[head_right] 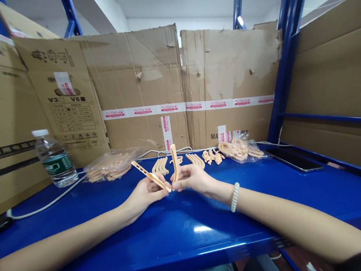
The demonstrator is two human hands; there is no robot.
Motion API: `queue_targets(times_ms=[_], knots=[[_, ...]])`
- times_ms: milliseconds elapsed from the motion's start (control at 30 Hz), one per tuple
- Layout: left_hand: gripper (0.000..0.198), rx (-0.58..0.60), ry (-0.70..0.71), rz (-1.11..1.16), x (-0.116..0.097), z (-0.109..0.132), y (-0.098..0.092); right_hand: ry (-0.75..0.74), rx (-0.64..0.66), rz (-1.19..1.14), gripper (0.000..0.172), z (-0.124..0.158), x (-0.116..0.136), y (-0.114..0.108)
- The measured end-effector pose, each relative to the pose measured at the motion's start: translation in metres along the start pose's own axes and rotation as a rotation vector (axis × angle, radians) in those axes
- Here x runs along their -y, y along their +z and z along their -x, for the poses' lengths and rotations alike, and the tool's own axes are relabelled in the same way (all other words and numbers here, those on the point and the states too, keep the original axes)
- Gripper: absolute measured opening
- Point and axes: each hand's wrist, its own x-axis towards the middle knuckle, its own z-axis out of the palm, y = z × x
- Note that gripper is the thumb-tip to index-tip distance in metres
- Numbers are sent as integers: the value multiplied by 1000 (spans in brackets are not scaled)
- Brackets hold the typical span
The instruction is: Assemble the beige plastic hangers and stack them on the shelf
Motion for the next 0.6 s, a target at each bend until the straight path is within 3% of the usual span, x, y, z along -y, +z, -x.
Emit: queue_targets(times_ms=[267, 600], knots=[[42, -54, -26, -23, 0, 1, 0, -26, 48, 39, 29, -2, 0, -2], [49, -83, -43, -55, -1, 3, 1, -5, -12, 21, 32, 0, -9, 1]])
